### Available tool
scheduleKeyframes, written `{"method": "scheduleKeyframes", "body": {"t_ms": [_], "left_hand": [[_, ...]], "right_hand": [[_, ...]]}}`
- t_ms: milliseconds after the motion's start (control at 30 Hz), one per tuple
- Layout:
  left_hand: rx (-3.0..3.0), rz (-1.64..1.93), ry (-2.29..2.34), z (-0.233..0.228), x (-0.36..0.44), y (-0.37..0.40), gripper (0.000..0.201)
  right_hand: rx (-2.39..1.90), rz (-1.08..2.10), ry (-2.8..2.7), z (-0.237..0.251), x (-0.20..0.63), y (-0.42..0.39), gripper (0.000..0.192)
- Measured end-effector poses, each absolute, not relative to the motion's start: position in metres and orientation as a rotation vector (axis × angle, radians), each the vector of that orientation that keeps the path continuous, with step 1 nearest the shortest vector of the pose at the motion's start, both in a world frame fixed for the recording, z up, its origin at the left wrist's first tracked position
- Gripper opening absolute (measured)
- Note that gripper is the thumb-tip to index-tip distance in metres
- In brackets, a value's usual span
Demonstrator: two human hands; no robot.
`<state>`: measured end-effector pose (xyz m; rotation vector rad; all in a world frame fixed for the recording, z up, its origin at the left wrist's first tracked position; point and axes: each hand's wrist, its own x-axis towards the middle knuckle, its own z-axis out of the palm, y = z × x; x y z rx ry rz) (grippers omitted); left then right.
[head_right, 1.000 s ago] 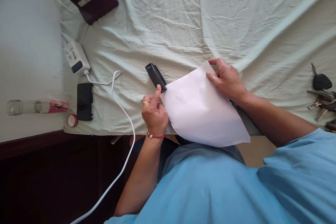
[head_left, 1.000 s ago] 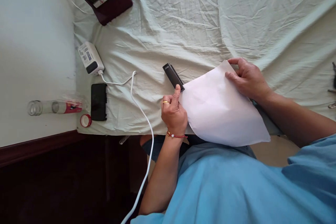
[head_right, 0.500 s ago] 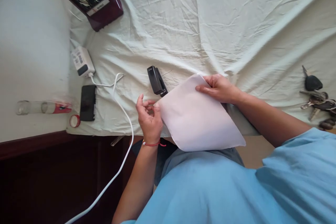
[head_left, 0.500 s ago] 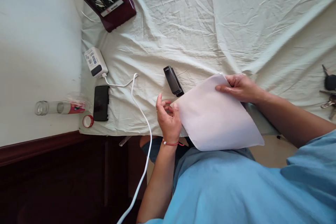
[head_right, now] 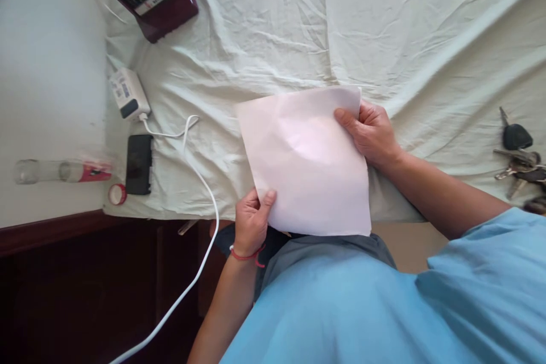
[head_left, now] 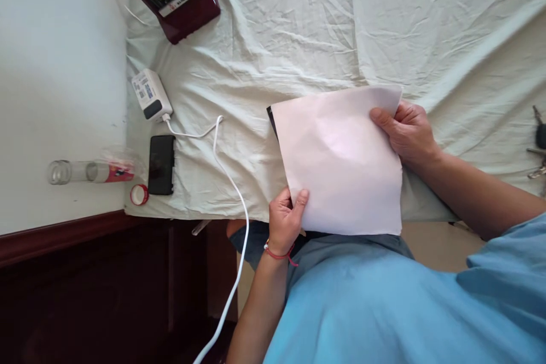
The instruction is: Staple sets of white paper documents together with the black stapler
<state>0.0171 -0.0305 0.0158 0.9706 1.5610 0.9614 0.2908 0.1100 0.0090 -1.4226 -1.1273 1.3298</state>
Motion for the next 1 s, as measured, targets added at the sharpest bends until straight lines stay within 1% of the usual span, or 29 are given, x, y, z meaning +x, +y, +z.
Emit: {"method": "scheduleKeyframes", "body": {"t_ms": [133,200,300,433,567,700,767,933,1000], "left_hand": [[1.083,0.986,1.725,0.015,0.009,-0.020,0.056],[1.135,0.998,1.768,0.011,0.003,-0.014,0.055],[1.241,0.937,1.814,0.004,-0.004,-0.008,0.055],[1.333,0.878,1.834,0.000,-0.007,-0.006,0.054],[1.284,0.869,1.789,0.003,-0.008,-0.005,0.052],[1.218,0.915,1.699,0.004,-0.008,-0.005,0.050],[1.201,0.939,1.701,0.003,-0.007,-0.006,0.052],[1.212,0.950,1.741,-0.001,-0.007,-0.010,0.051],[1.218,0.956,1.743,-0.002,-0.007,-0.010,0.050]], "right_hand": [[-1.413,1.354,-1.227,0.006,0.292,0.110,0.058],[-1.396,1.389,-1.300,0.007,0.294,0.110,0.060],[-1.415,1.431,-1.454,0.010,0.295,0.111,0.056],[-1.452,1.357,-1.679,0.013,0.294,0.113,0.051],[-1.439,1.378,-1.660,0.009,0.295,0.114,0.045],[-1.430,1.394,-1.598,0.005,0.295,0.113,0.045],[-1.409,1.453,-1.510,0.006,0.296,0.113,0.046],[-1.238,1.786,-1.270,0.011,0.300,0.112,0.047],[-1.188,1.861,-1.243,0.013,0.302,0.112,0.046]]}}
